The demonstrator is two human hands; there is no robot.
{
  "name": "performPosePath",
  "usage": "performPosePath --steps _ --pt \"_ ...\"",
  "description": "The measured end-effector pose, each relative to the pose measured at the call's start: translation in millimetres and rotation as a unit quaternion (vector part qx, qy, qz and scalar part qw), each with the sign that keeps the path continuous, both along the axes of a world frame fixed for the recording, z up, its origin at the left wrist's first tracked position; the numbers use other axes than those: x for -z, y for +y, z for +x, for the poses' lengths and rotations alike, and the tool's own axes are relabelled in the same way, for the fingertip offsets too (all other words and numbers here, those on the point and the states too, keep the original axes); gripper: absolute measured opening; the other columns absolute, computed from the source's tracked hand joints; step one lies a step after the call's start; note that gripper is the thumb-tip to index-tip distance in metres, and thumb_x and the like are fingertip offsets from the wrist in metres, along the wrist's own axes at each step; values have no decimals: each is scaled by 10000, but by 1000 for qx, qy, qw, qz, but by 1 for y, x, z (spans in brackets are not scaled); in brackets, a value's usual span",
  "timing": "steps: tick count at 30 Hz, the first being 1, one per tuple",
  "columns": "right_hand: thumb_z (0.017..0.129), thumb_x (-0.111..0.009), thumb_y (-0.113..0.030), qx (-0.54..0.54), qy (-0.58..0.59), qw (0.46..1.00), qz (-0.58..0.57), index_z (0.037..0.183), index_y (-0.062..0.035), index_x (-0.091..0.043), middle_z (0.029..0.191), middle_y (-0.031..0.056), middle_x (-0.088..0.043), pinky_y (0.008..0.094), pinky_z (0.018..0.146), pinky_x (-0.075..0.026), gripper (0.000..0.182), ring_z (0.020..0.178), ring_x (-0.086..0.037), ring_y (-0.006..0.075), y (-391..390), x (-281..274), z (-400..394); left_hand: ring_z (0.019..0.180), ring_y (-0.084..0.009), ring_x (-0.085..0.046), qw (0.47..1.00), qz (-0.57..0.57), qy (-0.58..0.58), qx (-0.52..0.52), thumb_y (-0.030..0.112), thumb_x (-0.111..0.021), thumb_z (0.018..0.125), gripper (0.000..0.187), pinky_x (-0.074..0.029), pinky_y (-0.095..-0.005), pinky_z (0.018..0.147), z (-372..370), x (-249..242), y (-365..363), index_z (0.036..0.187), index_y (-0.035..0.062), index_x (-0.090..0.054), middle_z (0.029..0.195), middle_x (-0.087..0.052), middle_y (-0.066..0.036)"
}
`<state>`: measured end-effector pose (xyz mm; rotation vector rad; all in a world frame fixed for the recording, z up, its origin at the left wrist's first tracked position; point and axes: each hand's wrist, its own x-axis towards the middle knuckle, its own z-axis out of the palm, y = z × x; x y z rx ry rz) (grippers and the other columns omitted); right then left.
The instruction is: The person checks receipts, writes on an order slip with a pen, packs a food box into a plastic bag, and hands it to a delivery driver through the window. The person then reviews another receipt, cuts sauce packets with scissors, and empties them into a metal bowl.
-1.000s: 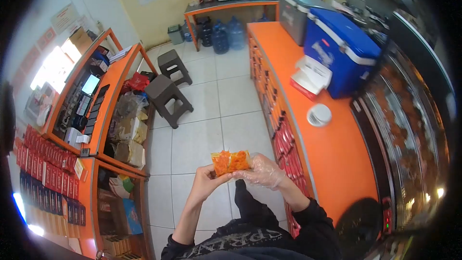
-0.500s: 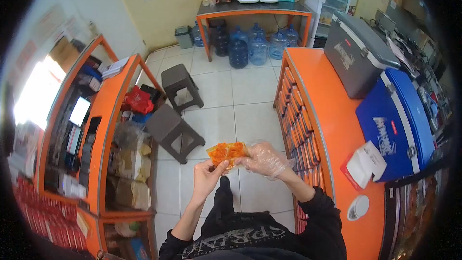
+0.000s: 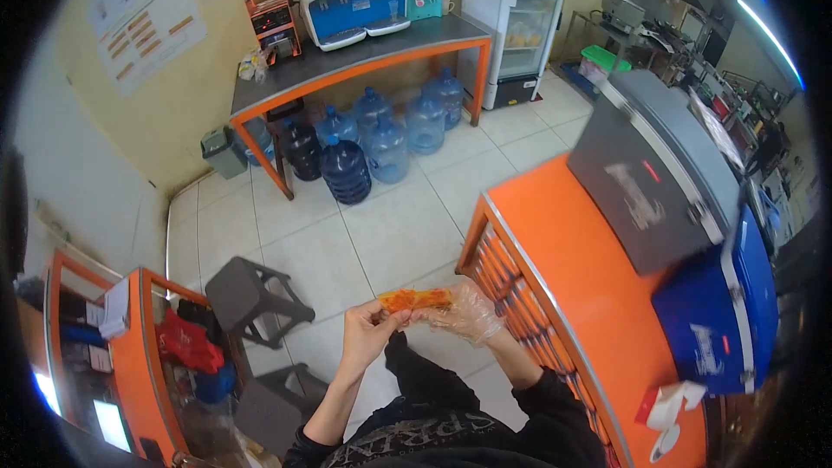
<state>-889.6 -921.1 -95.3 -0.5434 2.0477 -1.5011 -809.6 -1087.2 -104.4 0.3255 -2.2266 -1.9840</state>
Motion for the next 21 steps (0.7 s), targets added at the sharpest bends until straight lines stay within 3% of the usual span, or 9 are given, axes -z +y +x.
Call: performPosePath --steps 4,5,8,10,11,12,15,18,21 --pt "786 -720 -244 32 -65 997 -28 858 -3 -606 669 6 -561 191 464 -409 275 528 -487 49 -69 -18 -144 602 -51 -578 998 47 -13 46 89 -682 816 133 -459 -192 555 -151 -15 -73 841 -40 -662 672 -653 -54" --pt "836 -659 -249 5 -82 997 -4 890 -9 -617 661 9 -561 204 460 -405 250 515 -471 55 -77 -19 -181 569 -23 -535 998 26 2 52 127 -667 835 157 -409 -181 507 -187 -19 -84 859 -29 -667 660 -654 -31" --pt "864 -609 -327 39 -90 995 28 965 -49 -663 590 22 -566 256 503 -427 300 527 -522 90 -98 -44 -292 617 -35 -566 996 19 -15 85 136 -655 845 176 -443 -192 546 -313 -6 -118 865 -38 -662 699 -660 -44" --pt "864 -612 -322 68 -62 996 -2 1009 -35 -648 617 27 -584 244 520 -432 324 557 -526 79 -100 -44 -372 637 -42 -571 991 41 6 128 133 -651 846 169 -450 -195 557 -404 -3 -126 879 -32 -666 721 -662 -50" --pt "862 -615 -320 66 -31 996 43 1028 -33 -644 629 30 -594 244 523 -438 332 553 -525 79 -95 -34 -414 656 -50 -576 986 67 12 155 129 -646 847 164 -456 -198 569 -451 1 -126 892 -27 -670 744 -665 -55" --pt "861 -618 -318 68 -6 994 89 1047 -32 -640 642 32 -604 245 525 -444 342 550 -524 78 -91 -23 -451 656 -50 -576 981 65 12 183 129 -646 847 164 -456 -198 569 -499 8 -124 892 -27 -670 744 -665 -55" --pt "865 -614 -303 192 -10 980 48 994 -46 -659 666 32 -626 249 500 -453 292 534 -547 80 -89 -7 -554 684 -73 -581 967 -12 57 248 93 -654 829 176 -472 -210 610 -643 24 -115 955 -29 -667 777 -665 -53" --pt "869 -603 -304 322 -56 944 49 975 -38 -645 661 37 -637 244 483 -456 289 526 -572 93 -53 11 -629 643 -61 -558 942 66 28 329 86 -655 824 166 -455 -215 581 -754 3 -71 925 -46 -660 730 -651 -36" --pt "862 -608 -321 406 -124 902 -75 968 -47 -650 660 40 -645 249 504 -466 297 550 -577 76 2 6 -691 588 -38 -515 918 58 16 392 87 -648 827 146 -409 -212 529 -854 10 1 861 -55 -658 653 -629 -19"
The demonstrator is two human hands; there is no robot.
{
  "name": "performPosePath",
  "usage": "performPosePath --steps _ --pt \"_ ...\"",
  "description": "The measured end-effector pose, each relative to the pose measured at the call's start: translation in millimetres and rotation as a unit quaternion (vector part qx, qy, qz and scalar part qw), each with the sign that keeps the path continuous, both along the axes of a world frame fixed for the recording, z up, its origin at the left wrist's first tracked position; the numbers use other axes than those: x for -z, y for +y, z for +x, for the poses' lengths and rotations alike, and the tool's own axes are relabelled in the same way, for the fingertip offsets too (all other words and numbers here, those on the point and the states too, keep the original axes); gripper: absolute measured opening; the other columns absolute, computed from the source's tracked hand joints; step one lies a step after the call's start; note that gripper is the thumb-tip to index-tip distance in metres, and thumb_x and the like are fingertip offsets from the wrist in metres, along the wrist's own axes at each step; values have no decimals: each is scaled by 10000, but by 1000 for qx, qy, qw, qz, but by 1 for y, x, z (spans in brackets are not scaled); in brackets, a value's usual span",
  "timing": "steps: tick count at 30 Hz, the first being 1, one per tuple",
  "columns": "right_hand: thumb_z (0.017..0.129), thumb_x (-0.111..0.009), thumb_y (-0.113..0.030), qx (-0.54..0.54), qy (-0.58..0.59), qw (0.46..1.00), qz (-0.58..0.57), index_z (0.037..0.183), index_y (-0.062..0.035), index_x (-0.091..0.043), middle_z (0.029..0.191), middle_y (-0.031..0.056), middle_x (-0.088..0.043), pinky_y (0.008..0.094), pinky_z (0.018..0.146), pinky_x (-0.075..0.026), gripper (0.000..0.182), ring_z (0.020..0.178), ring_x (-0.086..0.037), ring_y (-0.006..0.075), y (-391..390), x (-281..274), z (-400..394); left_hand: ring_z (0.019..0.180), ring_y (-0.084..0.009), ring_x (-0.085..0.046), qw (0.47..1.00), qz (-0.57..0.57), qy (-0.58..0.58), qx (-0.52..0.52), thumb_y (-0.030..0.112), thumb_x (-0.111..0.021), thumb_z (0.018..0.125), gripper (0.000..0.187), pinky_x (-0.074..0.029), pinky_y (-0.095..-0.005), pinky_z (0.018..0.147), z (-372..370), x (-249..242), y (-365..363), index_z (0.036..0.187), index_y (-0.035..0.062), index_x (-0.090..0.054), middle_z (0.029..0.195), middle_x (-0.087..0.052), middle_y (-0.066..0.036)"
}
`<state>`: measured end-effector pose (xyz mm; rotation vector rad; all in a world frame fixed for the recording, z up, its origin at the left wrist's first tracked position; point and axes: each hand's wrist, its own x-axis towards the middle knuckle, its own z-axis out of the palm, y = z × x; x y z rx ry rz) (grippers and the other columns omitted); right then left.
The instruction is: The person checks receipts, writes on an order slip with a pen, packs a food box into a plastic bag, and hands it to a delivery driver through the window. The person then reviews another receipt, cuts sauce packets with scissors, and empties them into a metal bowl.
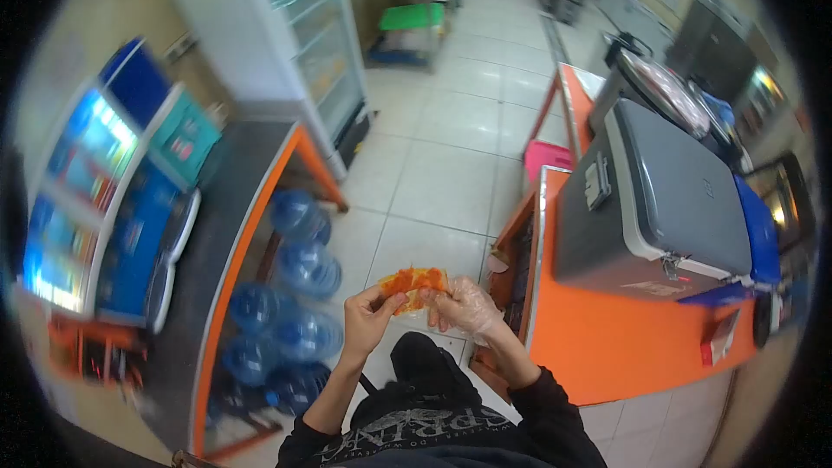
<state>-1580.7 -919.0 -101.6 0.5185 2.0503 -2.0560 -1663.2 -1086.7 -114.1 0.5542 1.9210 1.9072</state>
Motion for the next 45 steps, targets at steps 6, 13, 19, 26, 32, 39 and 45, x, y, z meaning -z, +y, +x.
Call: performPosePath --steps 6,13,19,26,32,39,45 --pt "791 -684 -329 79 131 951 267 924 -18 -629 684 108 -628 329 584 -454 343 602 -575 155 148 26 -153 587 -36 -513 981 -98 83 146 105 -655 824 166 -407 -217 523 -192 19 152 844 -59 -659 636 -620 -15" --pt "792 -677 -343 79 132 963 220 927 -39 -627 724 143 -626 347 623 -466 336 635 -584 217 277 -11 -329 705 -86 -593 972 -32 -18 232 59 -699 774 226 -483 -226 627 -387 -5 292 966 -53 -660 801 -664 -58" --pt "806 -648 -395 73 108 945 299 884 -36 -612 694 150 -610 358 606 -460 369 635 -582 294 456 -6 -475 694 -104 -603 963 -9 -40 265 39 -706 769 198 -474 -228 616 -536 23 484 937 -54 -657 814 -666 -72" --pt "854 -601 -321 225 18 933 282 901 -32 -624 674 90 -628 331 584 -473 293 585 -608 188 700 -14 -560 686 -74 -576 922 -9 -24 387 46 -690 784 247 -464 -203 601 -657 5 787 1008 -50 -646 794 -653 -40" --pt "901 -540 -225 403 -35 881 246 931 5 -623 643 71 -597 278 560 -507 246 564 -598 129 914 -8 -575 601 -47 -538 845 -27 65 530 86 -677 796 162 -420 -201 520 -697 26 1066 909 -29 -678 669 -636 -36" --pt "927 -498 -209 500 126 856 41 932 19 -614 652 43 -565 241 517 -481 256 570 -564 102 1188 16 -621 633 -54 -556 848 -37 44 526 92 -659 816 172 -442 -196 576 -734 13 1346 938 -28 -679 709 -655 -34" --pt "883 -568 -241 490 64 855 154 999 -14 -631 651 46 -573 262 539 -437 262 563 -525 105 1423 12 -646 681 -73 -582 846 -29 33 532 50 -599 849 192 -468 -206 616 -764 6 1579 994 -63 -654 798 -670 -70"
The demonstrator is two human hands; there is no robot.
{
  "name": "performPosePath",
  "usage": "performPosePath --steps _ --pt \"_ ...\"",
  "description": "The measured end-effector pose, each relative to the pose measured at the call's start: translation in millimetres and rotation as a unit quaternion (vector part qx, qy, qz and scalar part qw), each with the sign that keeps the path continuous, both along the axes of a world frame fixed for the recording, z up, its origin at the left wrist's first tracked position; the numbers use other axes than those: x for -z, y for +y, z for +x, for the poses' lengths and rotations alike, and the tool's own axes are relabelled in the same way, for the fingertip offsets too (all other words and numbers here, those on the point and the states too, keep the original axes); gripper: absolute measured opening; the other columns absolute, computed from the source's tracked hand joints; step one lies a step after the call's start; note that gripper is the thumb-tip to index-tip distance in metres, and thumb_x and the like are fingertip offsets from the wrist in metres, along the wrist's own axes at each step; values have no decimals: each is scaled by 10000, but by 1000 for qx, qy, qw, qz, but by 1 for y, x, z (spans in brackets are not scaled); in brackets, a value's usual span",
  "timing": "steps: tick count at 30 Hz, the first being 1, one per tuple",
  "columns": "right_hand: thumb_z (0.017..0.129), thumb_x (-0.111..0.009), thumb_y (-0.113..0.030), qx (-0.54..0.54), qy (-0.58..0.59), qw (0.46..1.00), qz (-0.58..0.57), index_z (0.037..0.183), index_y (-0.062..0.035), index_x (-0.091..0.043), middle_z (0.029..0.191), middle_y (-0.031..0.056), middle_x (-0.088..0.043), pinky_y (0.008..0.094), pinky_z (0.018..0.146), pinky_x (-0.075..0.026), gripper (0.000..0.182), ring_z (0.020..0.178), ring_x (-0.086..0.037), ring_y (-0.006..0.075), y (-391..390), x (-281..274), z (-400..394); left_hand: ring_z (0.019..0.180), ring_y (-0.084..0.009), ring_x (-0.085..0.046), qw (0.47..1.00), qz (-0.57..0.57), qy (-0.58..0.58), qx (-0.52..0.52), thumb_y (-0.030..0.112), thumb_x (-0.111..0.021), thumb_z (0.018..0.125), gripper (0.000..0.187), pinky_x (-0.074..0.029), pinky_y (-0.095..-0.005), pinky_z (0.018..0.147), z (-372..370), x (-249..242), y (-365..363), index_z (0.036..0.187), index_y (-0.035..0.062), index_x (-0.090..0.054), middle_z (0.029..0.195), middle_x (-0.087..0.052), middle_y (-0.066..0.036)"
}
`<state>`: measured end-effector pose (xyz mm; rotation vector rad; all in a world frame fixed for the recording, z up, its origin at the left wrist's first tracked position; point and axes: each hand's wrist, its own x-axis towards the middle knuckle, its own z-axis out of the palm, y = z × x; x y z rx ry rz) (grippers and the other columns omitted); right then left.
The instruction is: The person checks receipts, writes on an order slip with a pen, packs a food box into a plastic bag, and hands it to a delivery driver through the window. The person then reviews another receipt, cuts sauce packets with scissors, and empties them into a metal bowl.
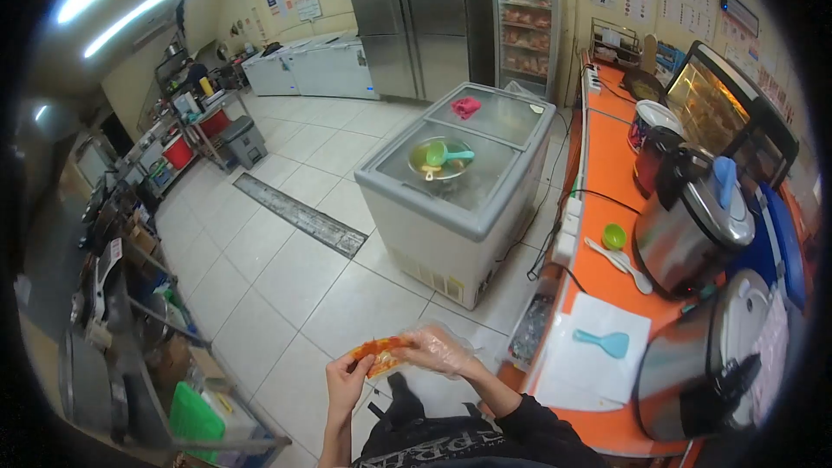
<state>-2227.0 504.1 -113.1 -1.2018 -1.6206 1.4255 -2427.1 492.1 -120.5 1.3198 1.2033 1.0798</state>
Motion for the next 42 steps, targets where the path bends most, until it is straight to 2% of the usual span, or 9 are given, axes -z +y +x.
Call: performPosePath --steps 7,13,16,19,23,25,28,31,42 --pt "826 -654 -233 41 11 999 -10 956 -57 -665 709 13 -611 259 594 -436 219 648 -516 75 250 34 32 635 -56 -545 997 -2 25 79 91 -625 843 181 -430 -208 569 20 50 295 941 -56 -666 719 -637 -27" --pt "757 -674 -242 430 -206 874 89 989 -62 -566 816 109 -642 343 698 -479 313 767 -630 259 452 87 144 639 -40 -520 987 -39 31 153 98 -605 867 184 -399 -191 560 70 43 503 957 -56 -653 724 -621 -13" --pt "721 -657 -241 398 -447 801 17 993 -62 -569 826 160 -640 397 720 -478 337 775 -628 299 551 134 160 632 -38 -514 974 -99 -31 200 97 -600 874 164 -393 -188 556 116 69 584 924 -49 -656 720 -612 -12" --pt "724 -644 -242 357 -387 837 -150 909 -71 -633 821 178 -645 418 762 -473 252 837 -616 323 576 113 192 637 -45 -530 967 -145 -31 205 110 -599 881 166 -413 -192 565 150 73 639 901 -46 -653 742 -627 -25" --pt "704 -703 -251 360 -428 813 -163 839 -59 -668 807 164 -650 412 766 -477 237 859 -609 340 560 83 226 712 -78 -590 932 -269 -50 238 136 -618 875 207 -467 -206 634 176 96 686 950 -54 -644 814 -658 -63" --pt "713 -738 -265 362 -440 817 89 863 -37 -664 769 111 -647 382 730 -483 283 823 -612 262 577 49 224 734 -83 -598 903 -327 -58 271 142 -612 880 222 -470 -210 652 197 109 700 983 -54 -636 829 -659 -69" --pt "764 -696 -331 287 -194 929 -134 900 -19 -673 632 82 -589 322 578 -488 341 591 -590 178 590 67 207 730 -80 -596 869 -356 -29 342 138 -603 885 222 -475 -217 657 219 121 705 994 -54 -632 829 -659 -68" --pt "822 -658 -314 293 -56 900 -319 896 1 -649 586 37 -549 258 508 -456 325 512 -530 105 601 82 205 696 -79 -595 853 -387 -52 347 151 -584 899 213 -488 -217 612 233 129 702 978 -41 -632 834 -657 -72" --pt "805 -656 -385 203 -51 838 -505 871 -11 -633 682 80 -616 258 480 -424 380 529 -543 113 641 95 222 592 -78 -579 779 -557 -39 283 254 -502 946 300 -486 -196 508 238 137 695 921 -18 -625 713 -622 -55"
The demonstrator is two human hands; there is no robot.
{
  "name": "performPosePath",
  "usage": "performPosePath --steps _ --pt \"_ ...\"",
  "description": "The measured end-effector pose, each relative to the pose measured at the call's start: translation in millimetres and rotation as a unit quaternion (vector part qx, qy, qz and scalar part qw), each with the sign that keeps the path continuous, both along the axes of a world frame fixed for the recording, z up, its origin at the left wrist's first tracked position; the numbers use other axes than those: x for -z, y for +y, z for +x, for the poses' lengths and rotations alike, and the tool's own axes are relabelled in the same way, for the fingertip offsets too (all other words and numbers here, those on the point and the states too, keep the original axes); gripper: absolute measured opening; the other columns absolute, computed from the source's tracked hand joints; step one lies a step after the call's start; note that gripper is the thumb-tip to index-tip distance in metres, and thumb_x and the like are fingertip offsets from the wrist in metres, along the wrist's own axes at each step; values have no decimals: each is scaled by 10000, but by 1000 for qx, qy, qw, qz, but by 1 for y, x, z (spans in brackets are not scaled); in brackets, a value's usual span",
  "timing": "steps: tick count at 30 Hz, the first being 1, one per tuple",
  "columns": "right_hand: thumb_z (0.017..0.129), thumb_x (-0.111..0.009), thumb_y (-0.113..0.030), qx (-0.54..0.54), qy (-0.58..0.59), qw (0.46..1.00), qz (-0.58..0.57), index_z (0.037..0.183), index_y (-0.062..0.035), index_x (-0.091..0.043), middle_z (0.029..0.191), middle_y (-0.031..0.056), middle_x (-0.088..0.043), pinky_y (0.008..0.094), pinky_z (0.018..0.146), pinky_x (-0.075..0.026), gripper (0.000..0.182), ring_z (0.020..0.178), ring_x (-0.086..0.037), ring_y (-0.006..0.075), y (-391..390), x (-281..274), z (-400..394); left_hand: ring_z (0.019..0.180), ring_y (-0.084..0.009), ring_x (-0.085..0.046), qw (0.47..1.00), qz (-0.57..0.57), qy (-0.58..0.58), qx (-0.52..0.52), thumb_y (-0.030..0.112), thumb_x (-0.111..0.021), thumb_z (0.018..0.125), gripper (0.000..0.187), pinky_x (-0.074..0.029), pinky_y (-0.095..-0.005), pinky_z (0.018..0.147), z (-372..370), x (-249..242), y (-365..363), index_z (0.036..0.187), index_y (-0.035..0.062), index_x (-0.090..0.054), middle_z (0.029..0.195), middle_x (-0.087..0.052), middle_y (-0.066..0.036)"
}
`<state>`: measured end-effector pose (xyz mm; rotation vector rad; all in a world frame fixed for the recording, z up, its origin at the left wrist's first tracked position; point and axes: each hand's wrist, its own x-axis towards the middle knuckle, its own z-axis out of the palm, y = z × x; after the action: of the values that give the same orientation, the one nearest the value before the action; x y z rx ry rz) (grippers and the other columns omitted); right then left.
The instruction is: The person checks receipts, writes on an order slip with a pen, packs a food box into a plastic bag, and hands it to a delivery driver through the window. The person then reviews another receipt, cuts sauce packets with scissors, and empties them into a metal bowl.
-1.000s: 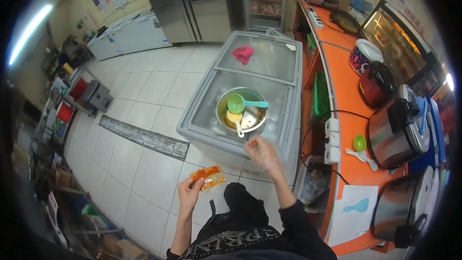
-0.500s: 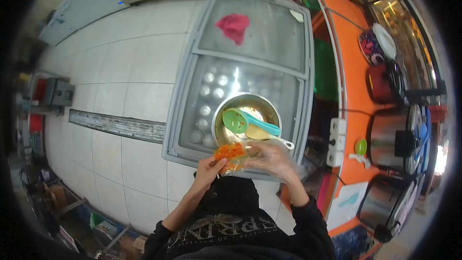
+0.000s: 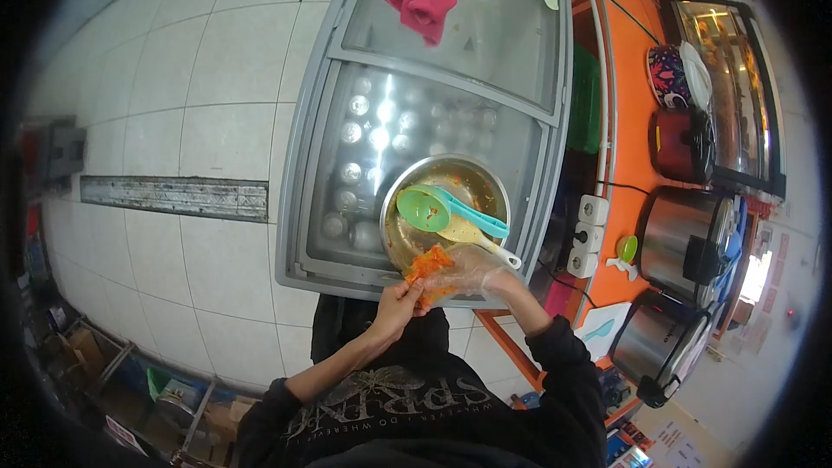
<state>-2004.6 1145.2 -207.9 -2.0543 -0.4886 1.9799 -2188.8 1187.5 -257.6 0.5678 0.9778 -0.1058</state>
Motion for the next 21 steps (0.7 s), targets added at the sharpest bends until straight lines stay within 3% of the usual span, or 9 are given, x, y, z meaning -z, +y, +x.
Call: performPosePath --steps 2,5,9,12,14,15,18,20,21 --pt "774 -700 -414 -117 -95 983 105 969 -24 -644 825 91 -652 309 620 -461 439 676 -579 181 2 12 -3 595 -73 -554 998 39 1 53 272 -487 953 304 -477 -190 525 3 2 -1 917 -9 -597 700 -594 -41" --pt "737 -733 -379 -91 -87 991 52 959 -33 -651 824 123 -655 351 709 -450 419 735 -583 224 8 7 -4 565 -76 -530 999 -22 20 23 260 -473 960 307 -464 -199 513 7 -8 0 896 -17 -589 689 -584 -44" --pt "741 -715 -345 -86 -151 985 15 951 -24 -652 786 137 -652 379 686 -456 388 701 -600 266 12 6 -13 548 -76 -510 999 -3 0 44 232 -453 967 288 -453 -210 507 12 -4 0 884 -10 -584 669 -570 -38" --pt "767 -678 -323 -113 -233 962 92 946 -19 -654 799 191 -645 387 681 -461 354 720 -608 316 1 28 -13 535 -80 -496 999 8 -2 39 208 -440 969 271 -448 -216 505 15 1 -5 859 1 -576 651 -554 -32" --pt "804 -649 -289 -290 -370 882 -6 968 -12 -645 831 206 -640 388 707 -455 322 768 -609 318 -3 41 -8 555 -84 -501 991 71 -79 83 140 -407 960 224 -453 -215 512 15 -1 -8 842 24 -558 656 -551 -35" --pt "804 -649 -289 -289 -369 883 -8 968 -12 -645 831 206 -640 388 707 -455 322 768 -609 318 -11 39 -7 555 -84 -501 991 69 -78 85 140 -407 960 224 -453 -215 512 11 -2 -9 842 24 -558 656 -551 -35" --pt "833 -617 -291 -178 -300 922 167 971 -3 -638 849 219 -637 404 703 -455 321 794 -610 350 -9 28 9 568 -98 -510 996 -81 -18 -12 167 -400 934 218 -460 -214 523 14 -6 -5 826 41 -543 666 -541 -37" --pt "839 -611 -302 -143 -246 956 74 980 4 -632 849 214 -637 399 706 -453 337 767 -614 322 1 12 2 578 -110 -521 989 -147 -4 16 326 -433 918 286 -476 -229 540 9 -19 11 878 56 -518 684 -528 -38" --pt "839 -613 -307 -119 -262 954 86 982 3 -630 839 196 -643 383 686 -452 342 732 -602 291 -6 20 2 606 -114 -540 987 -158 -11 8 521 -457 880 469 -493 -255 555 8 -21 9 939 57 -488 730 -539 -40"
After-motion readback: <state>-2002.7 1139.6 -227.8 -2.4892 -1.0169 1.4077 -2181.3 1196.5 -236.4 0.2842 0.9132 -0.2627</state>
